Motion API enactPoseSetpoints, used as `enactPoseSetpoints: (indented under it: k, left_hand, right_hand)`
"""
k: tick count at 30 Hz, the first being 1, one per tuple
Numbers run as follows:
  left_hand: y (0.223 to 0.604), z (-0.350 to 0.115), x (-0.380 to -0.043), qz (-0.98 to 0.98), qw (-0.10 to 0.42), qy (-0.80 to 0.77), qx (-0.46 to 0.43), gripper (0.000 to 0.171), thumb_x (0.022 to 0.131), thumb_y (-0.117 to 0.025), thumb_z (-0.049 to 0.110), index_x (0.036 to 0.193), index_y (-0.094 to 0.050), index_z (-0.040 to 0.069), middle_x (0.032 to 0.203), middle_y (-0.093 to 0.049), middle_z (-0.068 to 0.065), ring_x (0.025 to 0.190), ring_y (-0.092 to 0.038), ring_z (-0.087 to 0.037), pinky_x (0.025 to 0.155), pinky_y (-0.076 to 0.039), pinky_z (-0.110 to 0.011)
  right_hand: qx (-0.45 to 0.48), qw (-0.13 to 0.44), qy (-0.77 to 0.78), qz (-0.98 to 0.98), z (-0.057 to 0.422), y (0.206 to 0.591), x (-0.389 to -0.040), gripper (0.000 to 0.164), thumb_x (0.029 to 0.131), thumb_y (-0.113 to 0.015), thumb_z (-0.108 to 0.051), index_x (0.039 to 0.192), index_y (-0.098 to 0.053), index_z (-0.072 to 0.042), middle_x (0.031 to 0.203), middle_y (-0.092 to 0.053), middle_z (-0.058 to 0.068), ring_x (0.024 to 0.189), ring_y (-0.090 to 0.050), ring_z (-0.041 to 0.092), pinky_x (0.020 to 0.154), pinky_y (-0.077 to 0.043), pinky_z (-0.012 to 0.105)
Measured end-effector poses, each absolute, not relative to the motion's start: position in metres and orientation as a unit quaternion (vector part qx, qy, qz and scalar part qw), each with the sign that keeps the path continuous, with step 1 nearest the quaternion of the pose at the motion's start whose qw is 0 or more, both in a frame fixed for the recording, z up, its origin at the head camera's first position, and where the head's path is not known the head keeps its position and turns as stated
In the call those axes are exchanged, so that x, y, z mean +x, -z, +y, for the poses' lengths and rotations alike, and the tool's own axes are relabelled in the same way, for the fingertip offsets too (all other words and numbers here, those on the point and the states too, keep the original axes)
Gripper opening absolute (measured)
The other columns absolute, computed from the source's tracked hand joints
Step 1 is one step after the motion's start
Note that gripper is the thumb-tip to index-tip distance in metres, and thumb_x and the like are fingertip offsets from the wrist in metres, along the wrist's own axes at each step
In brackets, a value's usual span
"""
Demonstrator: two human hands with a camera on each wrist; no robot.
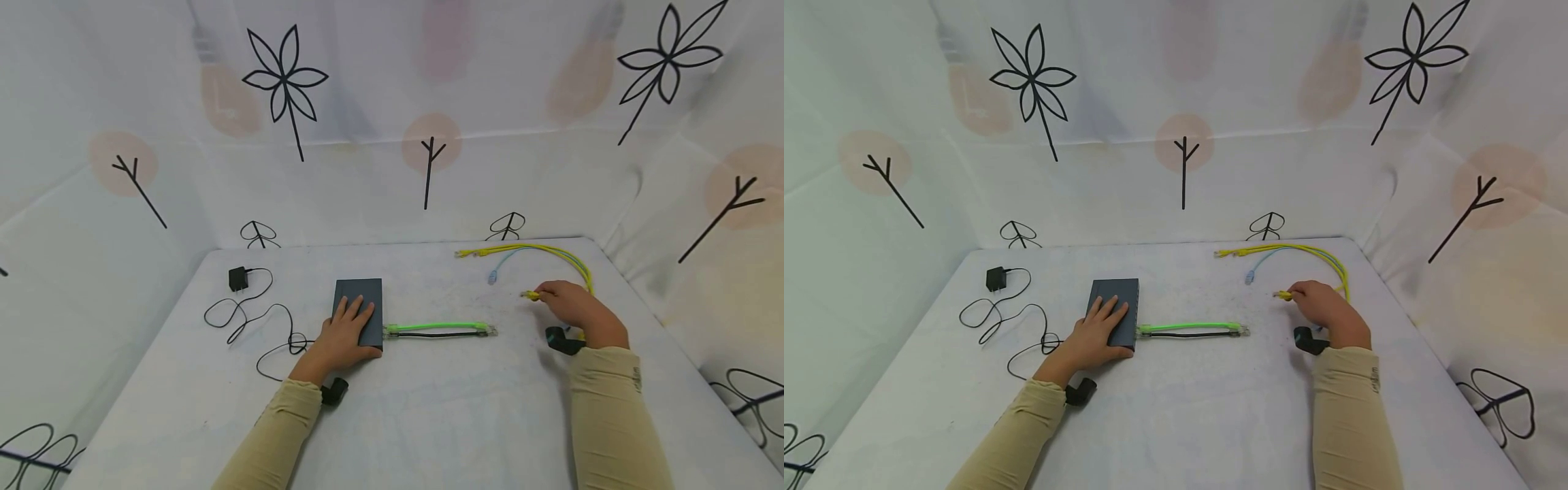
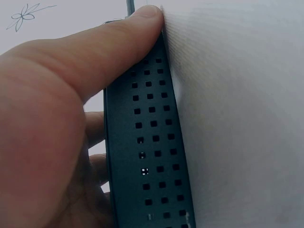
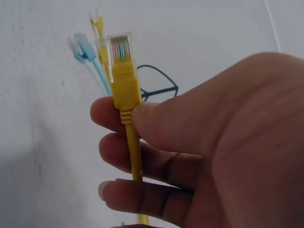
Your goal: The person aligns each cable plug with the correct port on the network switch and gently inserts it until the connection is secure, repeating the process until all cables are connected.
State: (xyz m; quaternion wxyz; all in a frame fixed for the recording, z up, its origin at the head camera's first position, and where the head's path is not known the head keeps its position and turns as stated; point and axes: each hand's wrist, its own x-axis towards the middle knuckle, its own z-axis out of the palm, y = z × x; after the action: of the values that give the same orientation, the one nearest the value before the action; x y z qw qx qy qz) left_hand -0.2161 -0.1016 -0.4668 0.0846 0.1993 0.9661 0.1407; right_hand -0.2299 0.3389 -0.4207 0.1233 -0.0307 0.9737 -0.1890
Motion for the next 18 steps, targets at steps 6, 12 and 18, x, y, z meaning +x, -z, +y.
enactPoseSetpoints:
  k: [6,12,18]
  left_hand:
    - [0.466,-0.101,-0.216,0.966,0.085,-0.141,0.199,0.095,0.081,-0.07,0.058,0.156,-0.024,0.022,0.164,-0.013,-0.008,0.151,-0.003,-0.038,0.107,-0.028,-0.066]
    - [0.465,-0.101,-0.215,0.965,0.085,-0.144,0.201,0.095,0.081,-0.07,0.057,0.156,-0.025,0.021,0.163,-0.014,-0.01,0.15,-0.004,-0.039,0.107,-0.028,-0.066]
    - [0.464,-0.101,-0.214,0.965,0.084,-0.144,0.201,0.094,0.081,-0.071,0.056,0.155,-0.026,0.02,0.163,-0.015,-0.01,0.15,-0.005,-0.04,0.107,-0.028,-0.066]
  right_hand:
    - [-0.036,0.138,0.202,0.969,0.331,0.419,-0.23,0.038,0.103,-0.039,-0.021,0.125,-0.057,0.004,0.128,-0.055,0.026,0.113,-0.05,0.04,0.094,-0.042,0.057]
    - [-0.054,0.141,0.213,0.965,0.323,0.416,-0.228,0.034,0.102,-0.044,-0.022,0.124,-0.059,0.0,0.126,-0.058,0.023,0.098,-0.058,0.03,0.083,-0.048,0.047]
    - [-0.075,0.118,0.223,0.965,0.319,0.421,-0.229,0.029,0.101,-0.049,-0.021,0.121,-0.061,-0.004,0.122,-0.061,0.021,0.093,-0.061,0.025,0.08,-0.049,0.043]
